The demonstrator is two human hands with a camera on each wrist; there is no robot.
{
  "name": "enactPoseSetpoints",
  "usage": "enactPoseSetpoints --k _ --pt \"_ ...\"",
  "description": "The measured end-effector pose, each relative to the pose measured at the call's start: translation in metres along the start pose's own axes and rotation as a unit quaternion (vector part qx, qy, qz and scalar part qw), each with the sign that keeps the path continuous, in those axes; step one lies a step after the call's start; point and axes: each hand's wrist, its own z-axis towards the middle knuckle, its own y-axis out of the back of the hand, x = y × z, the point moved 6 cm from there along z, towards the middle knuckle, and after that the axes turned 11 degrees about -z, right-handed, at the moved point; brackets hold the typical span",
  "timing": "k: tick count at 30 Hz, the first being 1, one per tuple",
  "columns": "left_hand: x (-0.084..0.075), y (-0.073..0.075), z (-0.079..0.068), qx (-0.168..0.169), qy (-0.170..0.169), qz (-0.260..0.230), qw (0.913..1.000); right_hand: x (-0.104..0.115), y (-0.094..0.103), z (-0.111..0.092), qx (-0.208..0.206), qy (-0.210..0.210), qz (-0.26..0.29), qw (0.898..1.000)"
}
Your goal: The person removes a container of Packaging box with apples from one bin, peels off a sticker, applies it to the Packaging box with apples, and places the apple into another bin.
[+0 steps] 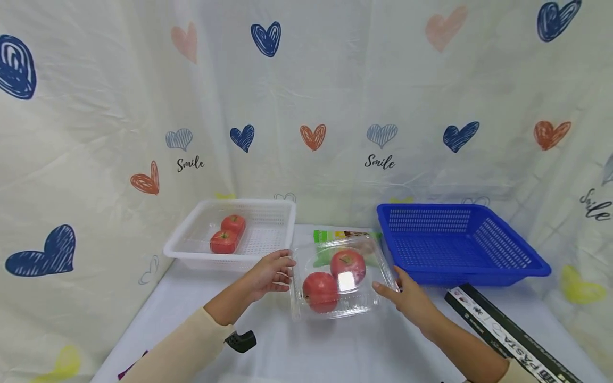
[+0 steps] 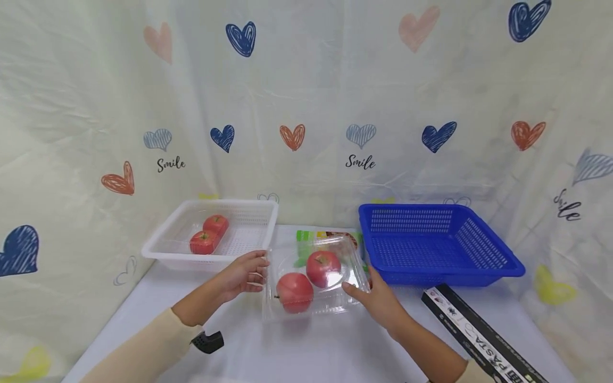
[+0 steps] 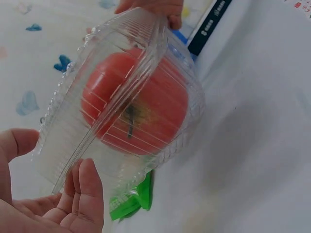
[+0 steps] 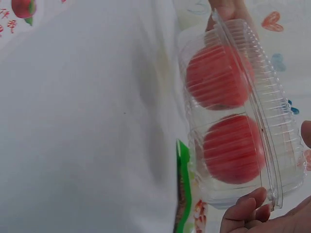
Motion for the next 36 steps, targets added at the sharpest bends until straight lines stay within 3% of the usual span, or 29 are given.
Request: enactPoseSetpoints --k 9,19,36 --pt "0.015 -0.004 0.008 -0.005 0.001 0.004 1.0000 -0.024 -0.016 -0.012 -0.001 -0.020 0.049 0.999" --pt "0.032 -0.013 0.021 -0.021 0.001 -0.032 0.9993 -0.041 -0.021 -0.020 -0.025 -0.033 0.063 0.997" --pt "0.043 -0.006 0.033 -0.035 -0.013 -0.033 0.9988 -0.049 -0.032 -0.011 -0.036 -0.022 0.085 0.995"
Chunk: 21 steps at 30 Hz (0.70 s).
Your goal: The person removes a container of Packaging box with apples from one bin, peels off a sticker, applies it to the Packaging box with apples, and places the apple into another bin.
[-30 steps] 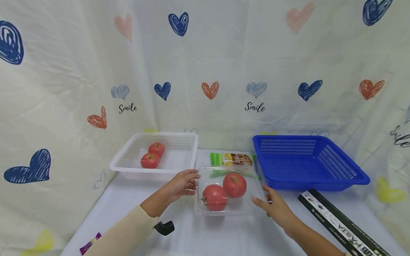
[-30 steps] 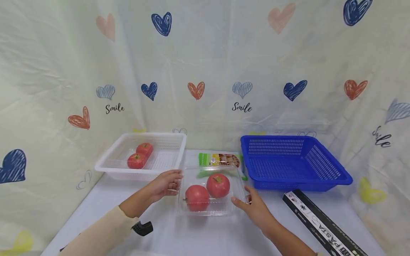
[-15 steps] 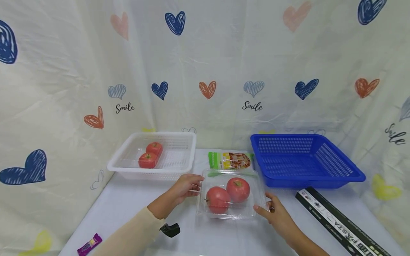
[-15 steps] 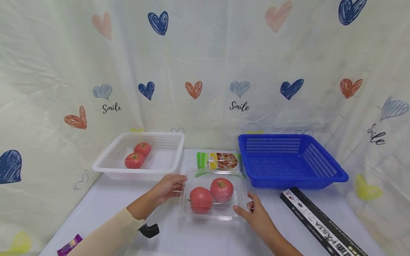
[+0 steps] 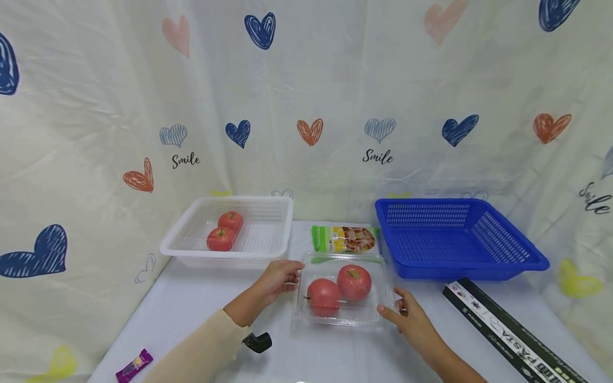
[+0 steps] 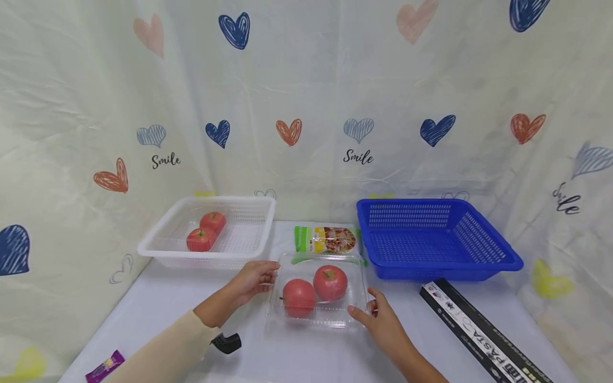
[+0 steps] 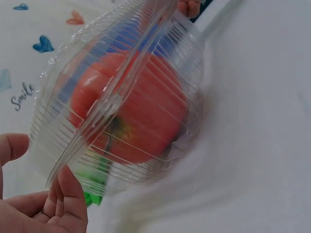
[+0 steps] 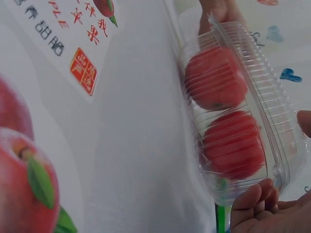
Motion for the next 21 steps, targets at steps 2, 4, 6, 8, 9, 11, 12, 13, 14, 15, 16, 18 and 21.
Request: enactPoseSetpoints --k 2,4,6,8,9,11,12,13,14,15,16,18,21 --pt "0.002 0.000 0.003 -0.005 0.003 -0.007 1.0000 -0.002 -0.001 0.003 -0.003 0.000 0.000 1.000" --pt "0.003 0.000 0.005 -0.010 0.007 -0.012 0.9999 -0.004 -0.001 0.006 -0.005 0.001 -0.002 1.000" --pt "0.003 0.000 0.007 -0.012 0.007 -0.013 0.9998 -0.005 -0.001 0.008 -0.006 -0.001 -0.002 1.000" --pt "0.004 0.000 0.008 -0.013 0.008 -0.015 0.9998 -0.006 -0.002 0.009 -0.005 -0.003 -0.005 1.000" --pt "0.004 0.000 0.008 -0.013 0.008 -0.016 0.9997 -0.006 -0.001 0.010 -0.005 -0.002 -0.006 1.000" --pt "0.005 -0.001 0.008 -0.011 0.009 -0.017 0.9998 -0.007 -0.001 0.010 -0.007 -0.002 -0.010 1.000" --pt "0.005 -0.001 0.009 -0.008 0.009 -0.016 0.9998 -0.007 -0.001 0.010 -0.008 0.000 -0.013 1.000" --pt "0.005 -0.001 0.009 -0.006 0.011 -0.015 0.9998 -0.008 0.000 0.010 -0.010 0.001 -0.018 1.000" --pt "0.005 -0.001 0.009 -0.004 0.012 -0.010 0.9999 -0.008 0.000 0.011 -0.010 0.004 -0.022 1.000" --pt "0.005 0.000 0.009 -0.003 0.014 -0.003 0.9999 -0.009 0.000 0.011 -0.010 0.007 -0.024 1.000" --pt "0.006 0.002 0.008 -0.003 0.017 0.005 0.9998 -0.009 0.000 0.011 -0.008 0.007 -0.028 1.000" --pt "0.007 0.006 0.006 -0.007 0.023 0.026 0.9994 -0.011 0.001 0.010 -0.004 0.008 -0.051 0.999" --pt "0.010 0.017 -0.006 -0.011 0.032 0.083 0.9959 -0.014 0.003 0.002 0.015 0.004 -0.103 0.995"
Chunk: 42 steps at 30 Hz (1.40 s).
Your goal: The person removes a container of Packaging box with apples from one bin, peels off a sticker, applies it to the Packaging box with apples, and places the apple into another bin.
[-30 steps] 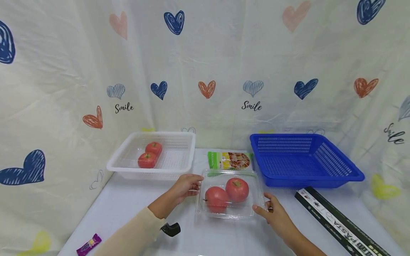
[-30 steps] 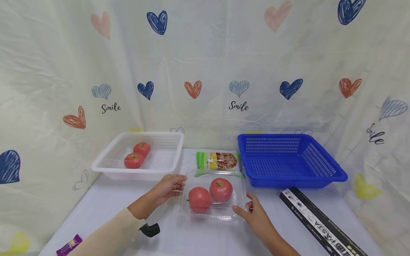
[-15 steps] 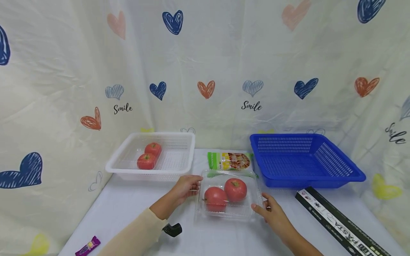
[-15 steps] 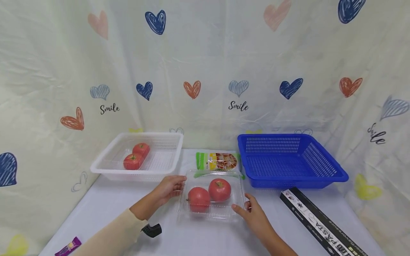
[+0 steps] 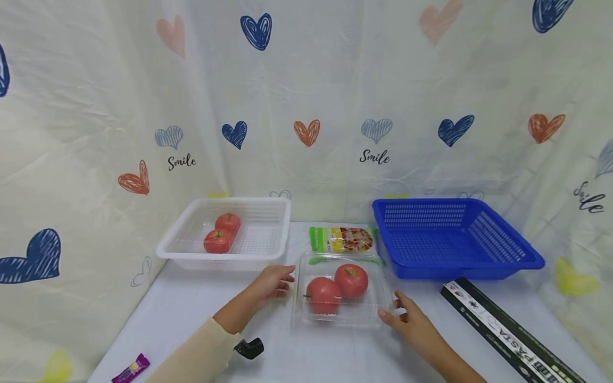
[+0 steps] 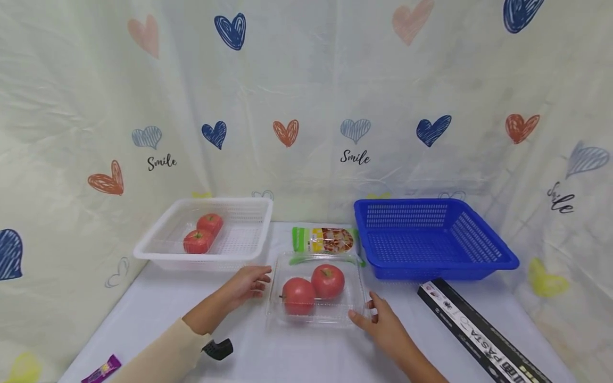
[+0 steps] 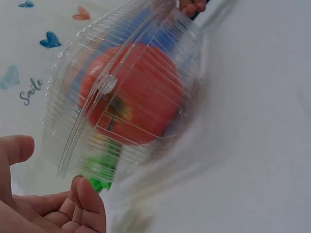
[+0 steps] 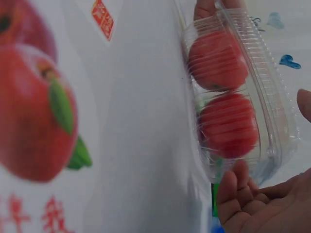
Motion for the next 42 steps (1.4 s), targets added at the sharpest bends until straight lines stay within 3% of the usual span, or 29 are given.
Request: enactPoseSetpoints --k 2,4,7,10,11,14,15,17,19,21,22,24,27,28,30,34,39,41,42 --pt "0.004 0.007 -0.015 0.009 -0.001 0.074 0.9972 -0.004 0.000 -0.009 0.017 -0.004 -0.054 0.998" --pt "0.008 0.014 -0.035 0.029 -0.005 0.167 0.9855 -0.009 -0.002 -0.019 0.046 -0.011 -0.095 0.994" --pt "0.013 0.020 -0.072 0.075 -0.029 0.312 0.9467 -0.015 -0.011 -0.033 0.096 -0.002 -0.145 0.985" --pt "0.020 0.018 -0.103 0.120 -0.052 0.394 0.9099 -0.016 -0.021 -0.042 0.137 0.044 -0.178 0.973" --pt "0.023 0.015 -0.111 0.130 -0.057 0.411 0.9006 -0.015 -0.023 -0.044 0.145 0.071 -0.192 0.968" --pt "0.035 0.005 -0.127 0.147 -0.051 0.438 0.8855 -0.012 -0.027 -0.047 0.158 0.137 -0.222 0.952" --pt "0.039 0.000 -0.131 0.152 -0.053 0.455 0.8760 -0.012 -0.028 -0.048 0.161 0.152 -0.226 0.949" --pt "0.043 -0.010 -0.137 0.161 -0.070 0.494 0.8517 -0.012 -0.028 -0.048 0.164 0.153 -0.230 0.947" --pt "0.045 -0.019 -0.142 0.170 -0.113 0.538 0.8180 -0.015 -0.024 -0.048 0.156 0.126 -0.229 0.953" --pt "0.044 -0.027 -0.145 0.174 -0.161 0.566 0.7896 -0.019 -0.019 -0.047 0.143 0.100 -0.228 0.958" --pt "0.044 -0.029 -0.146 0.173 -0.173 0.570 0.7847 -0.022 -0.016 -0.048 0.137 0.083 -0.227 0.961" --pt "0.044 -0.032 -0.145 0.173 -0.184 0.566 0.7847 -0.026 -0.011 -0.049 0.127 0.073 -0.229 0.962" --pt "0.046 -0.035 -0.140 0.172 -0.162 0.550 0.8013 -0.027 -0.009 -0.051 0.127 0.097 -0.222 0.962" --pt "0.046 -0.036 -0.139 0.173 -0.164 0.548 0.8015 -0.027 -0.010 -0.052 0.128 0.108 -0.221 0.961" --pt "0.045 -0.040 -0.137 0.175 -0.175 0.549 0.7984 -0.022 -0.011 -0.054 0.127 0.144 -0.222 0.956" --pt "0.042 -0.051 -0.137 0.180 -0.215 0.557 0.7818 -0.005 -0.014 -0.056 0.130 0.192 -0.226 0.946" --pt "0.043 -0.066 -0.135 0.197 -0.236 0.559 0.7700 0.019 -0.023 -0.058 0.147 0.221 -0.218 0.939" --pt "0.043 -0.070 -0.134 0.205 -0.233 0.555 0.7715 0.026 -0.031 -0.058 0.157 0.225 -0.212 0.938" --pt "0.043 -0.071 -0.133 0.209 -0.220 0.550 0.7782 0.030 -0.035 -0.058 0.160 0.231 -0.213 0.936"
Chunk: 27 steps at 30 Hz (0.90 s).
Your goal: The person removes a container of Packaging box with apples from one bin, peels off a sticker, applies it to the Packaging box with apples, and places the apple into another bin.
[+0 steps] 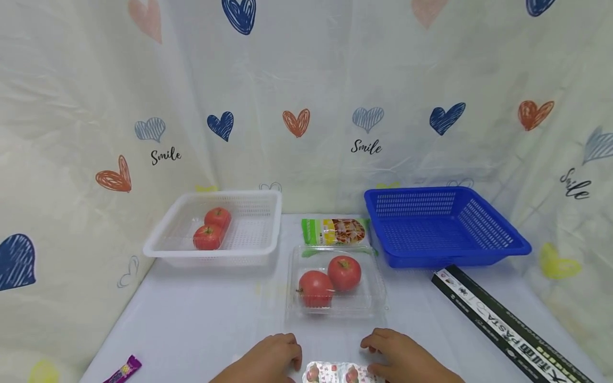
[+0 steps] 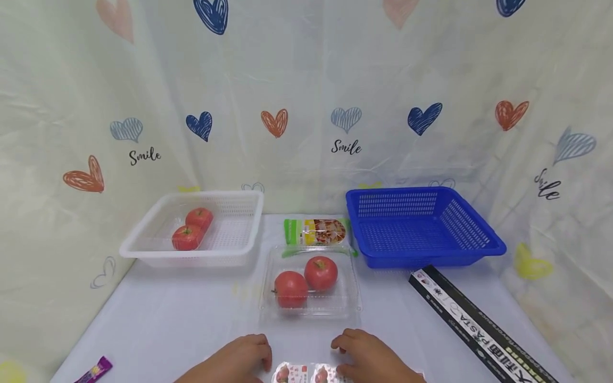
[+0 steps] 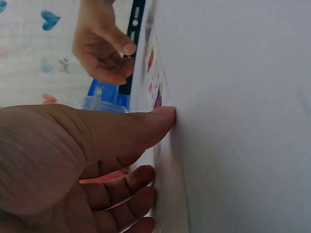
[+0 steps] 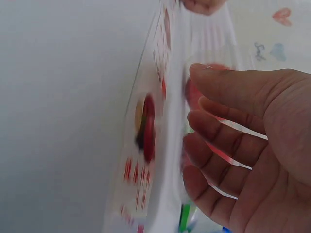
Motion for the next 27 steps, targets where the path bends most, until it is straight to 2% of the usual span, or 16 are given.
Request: enactPoseSetpoints --k 3,6,8,11,13,15,17,19,22,24,27 --pt "0.001 -0.001 0.001 0.018 0.048 -0.038 0.9980 0.011 -0.005 0.007 -0.005 0.027 -0.002 1.000" --pt "0.003 -0.003 0.001 0.025 0.095 -0.074 0.9924 0.018 -0.009 0.012 -0.004 0.043 0.001 0.999" --pt "0.002 -0.005 0.001 0.018 0.082 -0.062 0.9946 0.020 -0.013 0.015 0.003 0.046 0.001 0.999" --pt "-0.003 -0.005 0.000 -0.001 0.026 -0.021 0.9994 0.024 -0.019 0.019 0.006 0.067 -0.023 0.997" --pt "-0.005 -0.004 -0.002 -0.018 -0.008 0.005 0.9998 0.027 -0.022 0.021 0.000 0.081 -0.044 0.996" --pt "-0.006 -0.003 -0.003 -0.031 -0.024 0.018 0.9991 0.029 -0.024 0.022 -0.006 0.088 -0.056 0.995" --pt "-0.006 -0.003 -0.003 -0.036 -0.029 0.020 0.9987 0.029 -0.026 0.023 -0.003 0.074 -0.052 0.996" --pt "-0.007 -0.003 -0.002 -0.036 -0.033 0.019 0.9986 0.028 -0.027 0.024 0.012 0.042 -0.026 0.999" --pt "-0.007 -0.004 0.001 -0.021 -0.021 0.007 0.9995 0.027 -0.028 0.024 0.032 0.004 0.007 0.999" --pt "-0.003 -0.006 0.004 -0.002 0.015 -0.037 0.9992 0.027 -0.026 0.022 0.036 -0.009 0.020 0.999" --pt "0.003 -0.006 0.007 0.013 0.058 -0.109 0.9922 0.025 -0.020 0.019 0.027 -0.004 0.019 0.999"
